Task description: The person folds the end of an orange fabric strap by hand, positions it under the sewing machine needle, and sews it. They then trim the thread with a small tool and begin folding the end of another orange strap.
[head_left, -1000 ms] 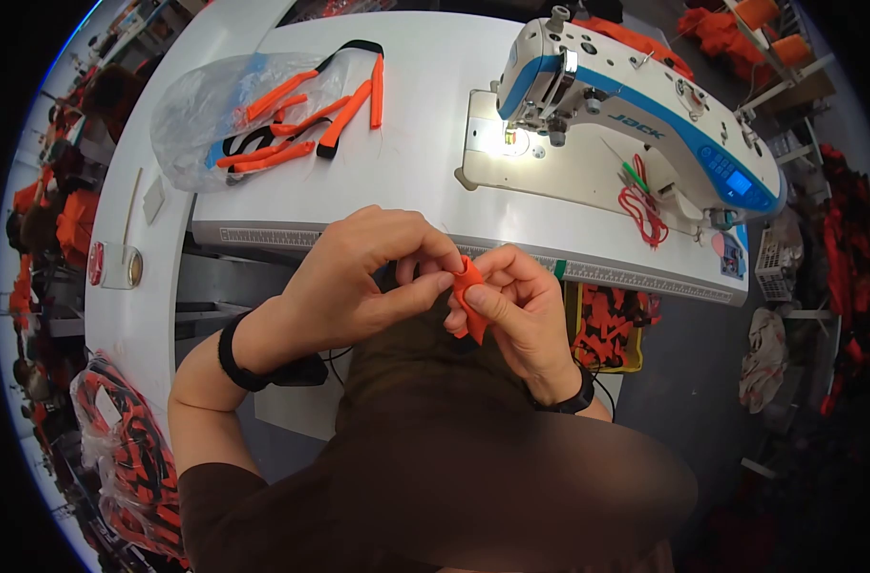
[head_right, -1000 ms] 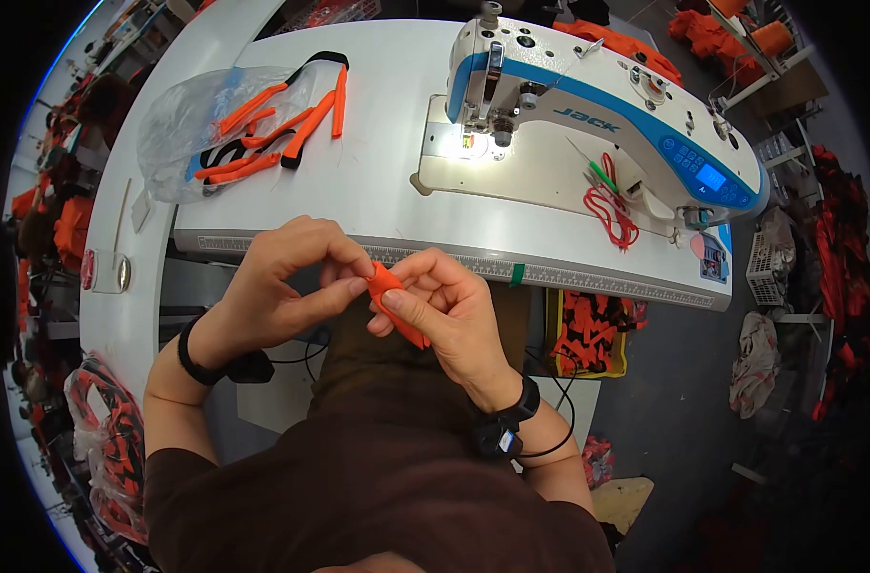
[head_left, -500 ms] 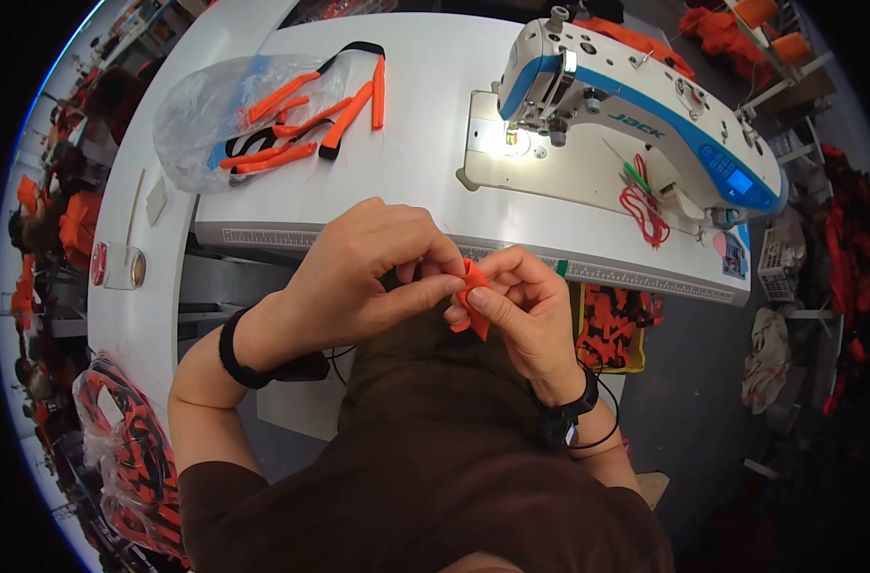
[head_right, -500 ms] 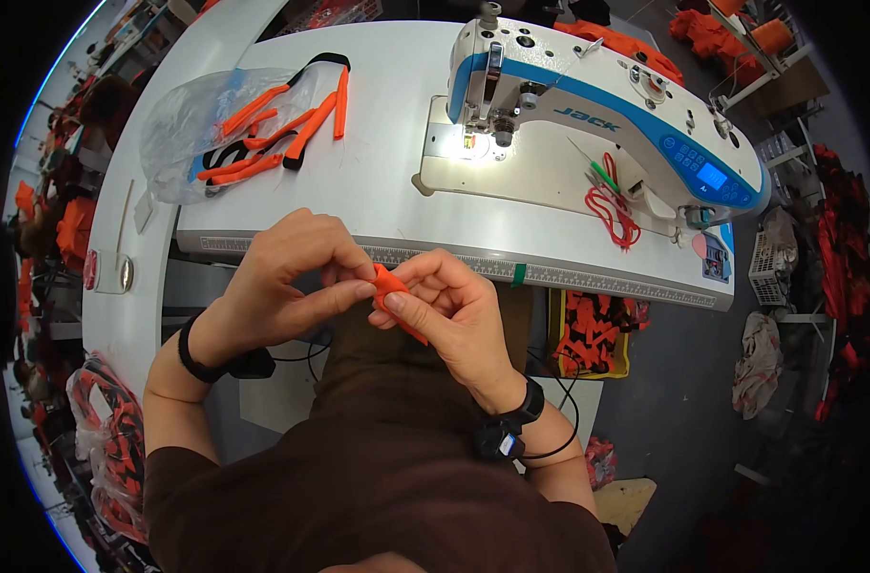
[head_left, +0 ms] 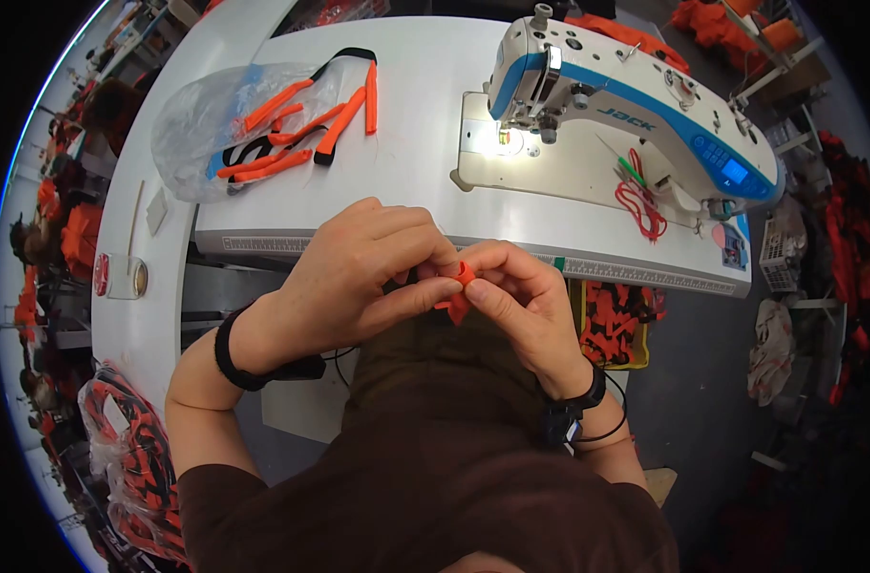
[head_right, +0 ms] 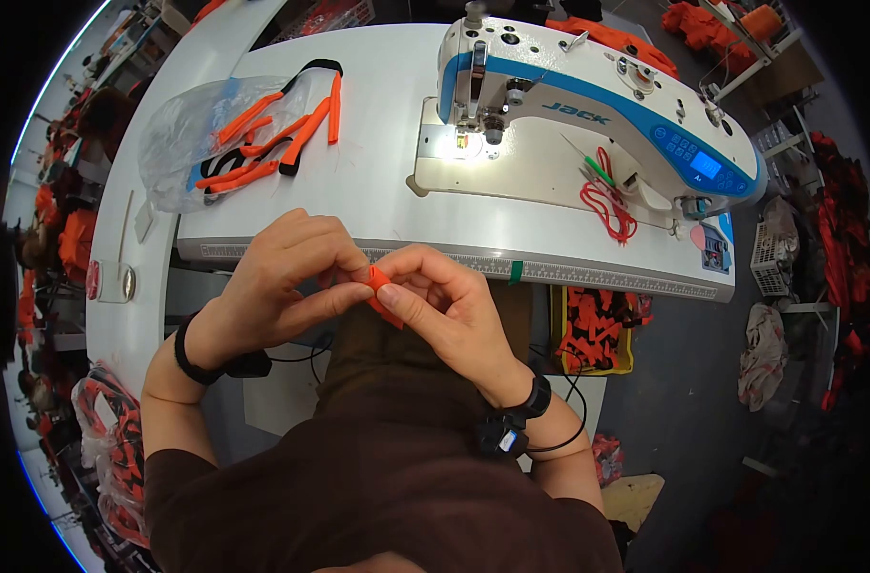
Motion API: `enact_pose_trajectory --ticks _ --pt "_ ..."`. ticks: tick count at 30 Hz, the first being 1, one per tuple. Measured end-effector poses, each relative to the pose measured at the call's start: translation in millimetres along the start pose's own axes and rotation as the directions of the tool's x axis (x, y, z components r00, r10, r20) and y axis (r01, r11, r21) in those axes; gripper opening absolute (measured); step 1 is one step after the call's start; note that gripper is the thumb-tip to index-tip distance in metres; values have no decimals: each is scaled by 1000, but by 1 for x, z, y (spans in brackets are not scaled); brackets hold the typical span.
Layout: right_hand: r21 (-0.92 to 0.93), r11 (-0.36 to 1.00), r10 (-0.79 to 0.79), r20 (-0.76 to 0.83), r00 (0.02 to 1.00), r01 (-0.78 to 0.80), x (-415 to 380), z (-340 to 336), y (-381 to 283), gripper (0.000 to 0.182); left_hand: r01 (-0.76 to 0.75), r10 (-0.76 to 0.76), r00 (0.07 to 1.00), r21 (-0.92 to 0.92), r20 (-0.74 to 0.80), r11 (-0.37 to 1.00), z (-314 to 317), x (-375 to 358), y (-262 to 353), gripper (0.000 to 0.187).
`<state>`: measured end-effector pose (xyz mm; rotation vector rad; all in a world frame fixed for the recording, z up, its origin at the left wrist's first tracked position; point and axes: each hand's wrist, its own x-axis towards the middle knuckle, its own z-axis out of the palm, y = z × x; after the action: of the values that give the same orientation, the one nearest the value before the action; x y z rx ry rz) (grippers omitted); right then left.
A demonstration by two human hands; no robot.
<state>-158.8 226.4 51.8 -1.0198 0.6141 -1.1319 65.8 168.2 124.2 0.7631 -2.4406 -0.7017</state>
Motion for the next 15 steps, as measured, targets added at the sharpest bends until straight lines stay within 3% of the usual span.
enact_pose_trajectory --ticks 12,14,15 --pt "20 1000 -16 -6 1000 16 -1 1 2 13 19 -15 996 -45 83 999 -10 -6 4 12" --pt "-13 999 -32 -5 999 32 0 3 2 13 261 -263 964 -367 47 893 -11 -7 5 14" --pt "-52 998 -43 0 999 43 0 4 3 13 269 -270 962 -363 49 892 -12 -6 4 14"
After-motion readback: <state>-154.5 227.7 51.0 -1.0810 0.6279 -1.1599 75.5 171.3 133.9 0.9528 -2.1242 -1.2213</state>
